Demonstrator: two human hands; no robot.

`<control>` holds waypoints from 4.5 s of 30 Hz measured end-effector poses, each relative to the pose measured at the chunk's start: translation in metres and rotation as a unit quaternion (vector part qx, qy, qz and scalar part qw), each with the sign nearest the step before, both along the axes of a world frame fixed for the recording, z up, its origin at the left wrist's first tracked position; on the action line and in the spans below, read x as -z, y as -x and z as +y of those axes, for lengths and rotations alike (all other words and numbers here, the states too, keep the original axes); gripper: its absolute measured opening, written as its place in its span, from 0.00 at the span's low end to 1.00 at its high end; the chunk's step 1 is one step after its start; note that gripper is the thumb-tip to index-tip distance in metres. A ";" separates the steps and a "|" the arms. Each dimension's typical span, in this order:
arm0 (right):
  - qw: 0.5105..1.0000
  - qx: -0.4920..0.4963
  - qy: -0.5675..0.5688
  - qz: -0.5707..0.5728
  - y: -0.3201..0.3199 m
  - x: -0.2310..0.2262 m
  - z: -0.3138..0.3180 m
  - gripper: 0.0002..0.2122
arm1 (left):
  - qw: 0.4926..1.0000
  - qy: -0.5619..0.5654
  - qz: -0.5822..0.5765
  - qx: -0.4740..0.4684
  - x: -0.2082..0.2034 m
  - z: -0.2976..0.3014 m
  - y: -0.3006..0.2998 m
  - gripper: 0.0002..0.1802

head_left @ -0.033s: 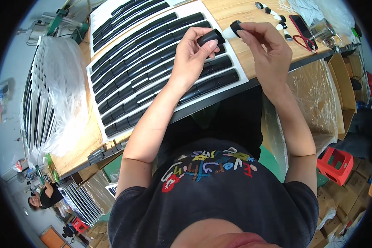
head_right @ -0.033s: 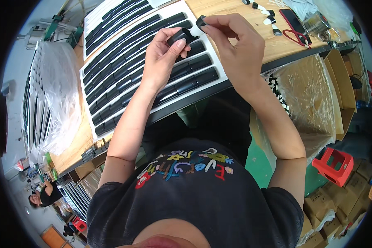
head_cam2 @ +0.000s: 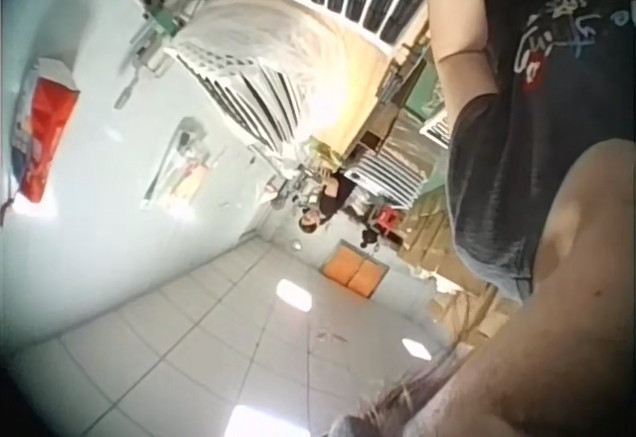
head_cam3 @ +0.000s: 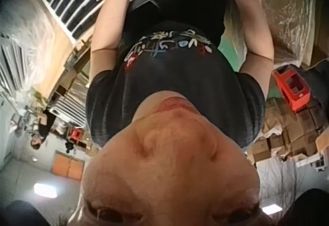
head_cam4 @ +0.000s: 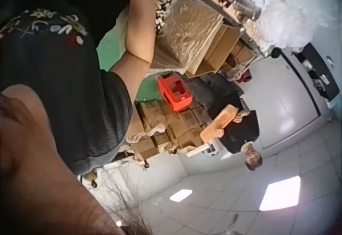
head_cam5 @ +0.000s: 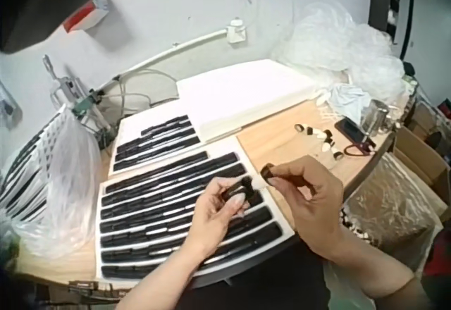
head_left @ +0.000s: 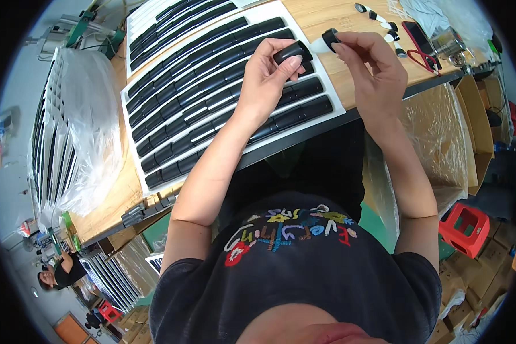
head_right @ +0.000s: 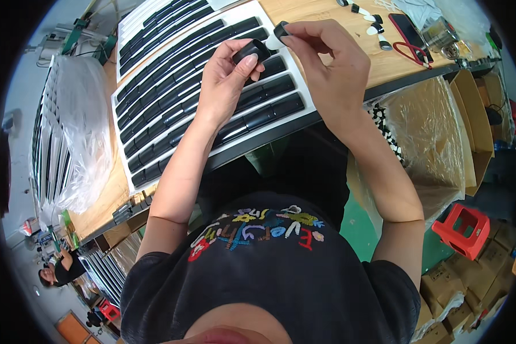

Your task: Assembling small black plastic parts into a white tray on a workbench.

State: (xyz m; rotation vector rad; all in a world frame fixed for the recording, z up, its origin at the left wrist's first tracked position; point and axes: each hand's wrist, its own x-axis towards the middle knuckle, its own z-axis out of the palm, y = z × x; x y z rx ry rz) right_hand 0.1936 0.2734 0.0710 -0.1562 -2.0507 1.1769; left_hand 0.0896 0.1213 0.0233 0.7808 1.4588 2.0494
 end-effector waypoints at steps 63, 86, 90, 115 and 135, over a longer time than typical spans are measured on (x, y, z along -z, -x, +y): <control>0.982 0.156 0.060 -0.083 -0.006 0.090 0.049 0.12 | 0.743 0.379 0.463 -0.299 0.019 -0.012 0.178 0.09; 0.953 0.061 0.297 0.019 -0.008 0.050 0.034 0.11 | 0.960 0.130 0.230 -0.096 -0.015 -0.002 0.025 0.24; 0.951 -0.044 0.306 -0.025 -0.007 -0.002 -0.006 0.12 | 0.994 0.062 0.066 -0.062 -0.011 -0.027 -0.006 0.15; 0.941 -0.176 0.194 -0.214 0.005 -0.007 -0.057 0.24 | 0.960 -0.126 -0.243 0.052 0.005 -0.076 -0.061 0.08; 0.964 -0.130 0.171 -0.159 0.051 0.035 -0.073 0.19 | 0.968 -0.010 -0.245 -0.048 0.003 -0.059 -0.021 0.07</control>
